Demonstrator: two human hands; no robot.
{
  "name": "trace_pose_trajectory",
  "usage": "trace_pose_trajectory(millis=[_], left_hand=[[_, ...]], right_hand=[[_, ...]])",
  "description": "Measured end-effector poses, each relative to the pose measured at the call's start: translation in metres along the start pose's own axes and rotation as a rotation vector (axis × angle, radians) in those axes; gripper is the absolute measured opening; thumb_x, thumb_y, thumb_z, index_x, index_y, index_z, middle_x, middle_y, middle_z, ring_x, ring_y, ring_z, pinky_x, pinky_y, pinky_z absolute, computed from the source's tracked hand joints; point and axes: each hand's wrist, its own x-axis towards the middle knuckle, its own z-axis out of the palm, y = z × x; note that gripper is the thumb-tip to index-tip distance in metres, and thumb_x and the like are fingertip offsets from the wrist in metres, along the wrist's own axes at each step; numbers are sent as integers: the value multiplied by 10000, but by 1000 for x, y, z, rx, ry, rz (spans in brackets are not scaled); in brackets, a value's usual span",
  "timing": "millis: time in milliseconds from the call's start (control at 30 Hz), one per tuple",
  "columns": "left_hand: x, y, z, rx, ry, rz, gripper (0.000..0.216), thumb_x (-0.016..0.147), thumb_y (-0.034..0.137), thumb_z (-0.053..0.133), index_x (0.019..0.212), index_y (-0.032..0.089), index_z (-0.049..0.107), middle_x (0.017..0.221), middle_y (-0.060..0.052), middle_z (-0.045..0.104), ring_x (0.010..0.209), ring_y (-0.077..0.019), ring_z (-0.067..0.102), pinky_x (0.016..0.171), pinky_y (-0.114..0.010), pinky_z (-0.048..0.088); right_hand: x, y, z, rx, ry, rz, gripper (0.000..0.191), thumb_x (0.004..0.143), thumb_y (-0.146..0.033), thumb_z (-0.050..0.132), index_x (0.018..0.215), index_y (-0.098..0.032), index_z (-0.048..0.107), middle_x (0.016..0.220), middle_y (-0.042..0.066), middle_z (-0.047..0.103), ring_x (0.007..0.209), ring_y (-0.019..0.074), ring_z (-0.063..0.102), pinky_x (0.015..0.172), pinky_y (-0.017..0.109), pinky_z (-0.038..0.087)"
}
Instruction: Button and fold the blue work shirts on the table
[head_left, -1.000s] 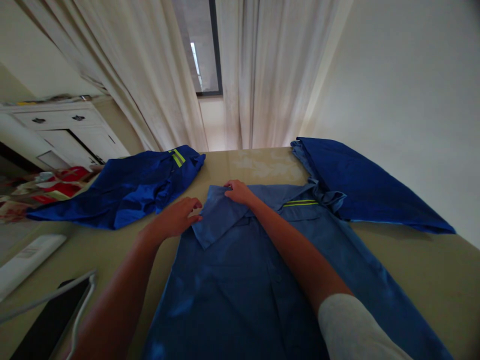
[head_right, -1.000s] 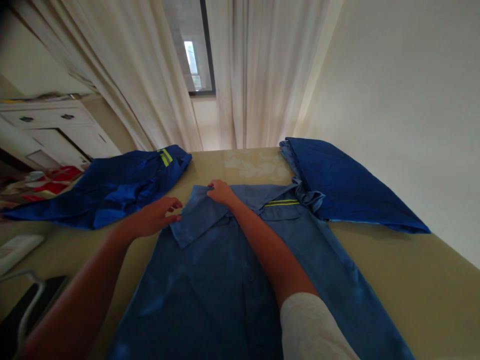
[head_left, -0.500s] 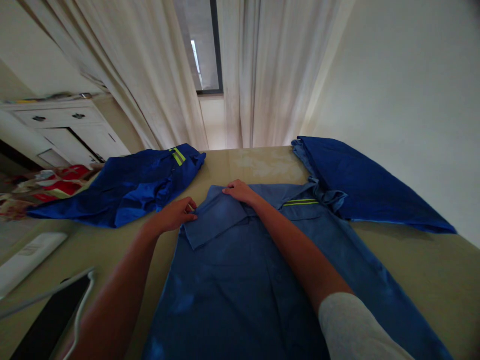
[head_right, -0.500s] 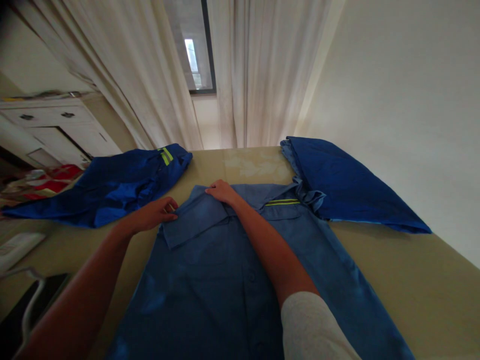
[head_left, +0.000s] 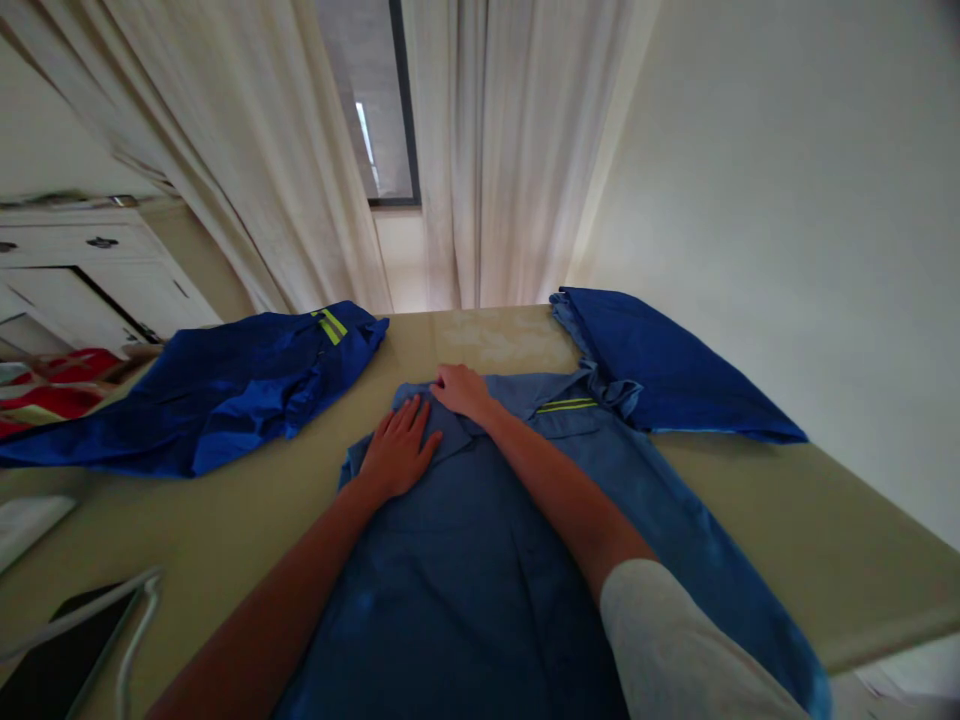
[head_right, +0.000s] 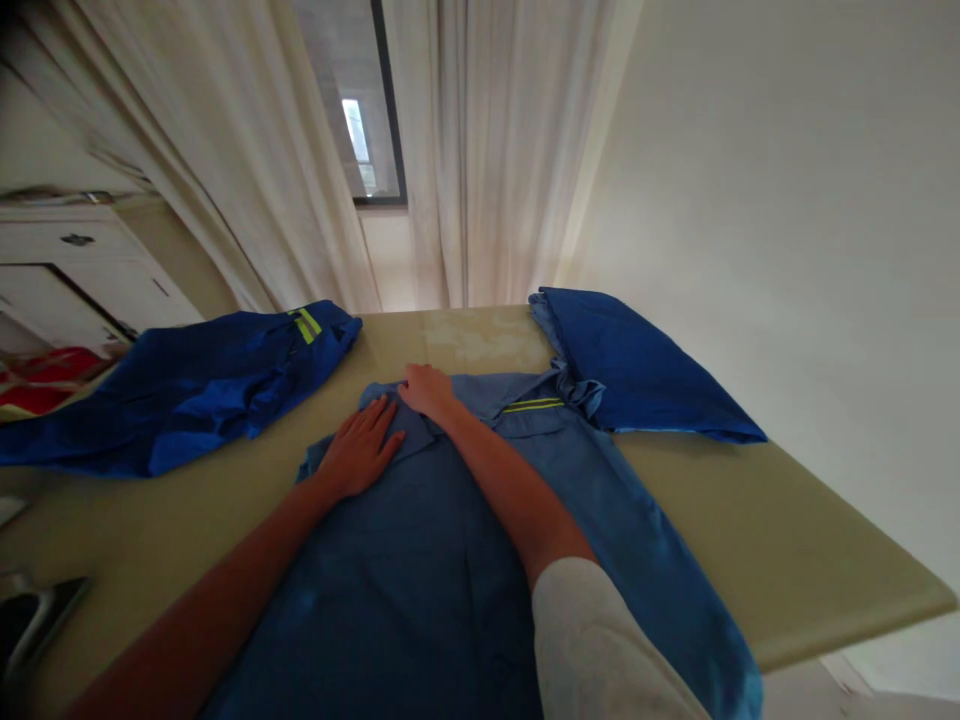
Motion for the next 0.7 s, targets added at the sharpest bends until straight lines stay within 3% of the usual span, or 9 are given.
trace_pose_trajectory(millis=[133, 233, 333, 500, 567, 667, 700], left_hand=[[0, -7, 8, 5, -34, -10, 793, 1051, 608, 284, 1643, 82, 337, 1724, -184, 286, 1598, -341, 275, 1305, -533, 199], [3, -17, 4, 9, -39, -30, 782, 1039, 607, 294, 1638, 109, 363, 1718, -169, 312, 1595, -330, 289, 1304, -528, 209], [5, -28, 3, 20, -26, -51, 777, 1024, 602, 312, 1632, 122, 381, 1711, -162, 333, 1589, -329, 305, 1303, -525, 209], [7, -36, 6, 31, -9, -29, 786, 1013, 586, 300, 1605, 85, 421, 1695, -181, 362, 1574, -344, 333, 1299, -534, 205], [7, -36, 7, 40, -6, -32, 784, 1009, 590, 296, 1598, 91, 435, 1694, -178, 366, 1572, -343, 336, 1296, -534, 206], [6, -34, 5, 47, -10, -39, 777, 1008, 598, 281, 1603, 123, 436, 1699, -155, 364, 1574, -329, 334, 1298, -525, 202], [6, -34, 5, 48, -20, -40, 784, 1007, 601, 272, 1608, 122, 429, 1701, -153, 359, 1577, -326, 329, 1301, -520, 198]], right_hand=[[-10, 5, -64, 79, 304, -3, 211, 1008, -367, 592, 1067, -215, 726, 939, 67, 756, 885, 225, 689, 807, 313, 483], [-29, 28, -114, 74, 524, 3, 283, 1045, -436, 538, 1093, -206, 696, 906, 41, 726, 845, 199, 660, 807, 305, 470], [-61, 78, -143, -65, 529, 45, 277, 1010, -440, 611, 1101, -193, 698, 995, 68, 718, 887, 210, 647, 841, 322, 473], [-128, 175, -142, -425, 215, 135, 552, 757, -372, 907, 1231, -175, 704, 1246, 170, 664, 1136, 327, 611, 944, 384, 477], [-147, 201, -134, -471, 139, 191, 484, 753, -305, 900, 1192, -192, 730, 1200, 162, 682, 1104, 322, 627, 919, 376, 480], [-160, 222, -125, -324, 252, 190, 135, 918, -303, 717, 1007, -212, 763, 1049, 118, 717, 994, 261, 655, 878, 335, 472], [-161, 226, -124, -228, 358, 190, 159, 960, -328, 648, 954, -210, 754, 1005, 108, 720, 961, 245, 655, 871, 327, 469]])
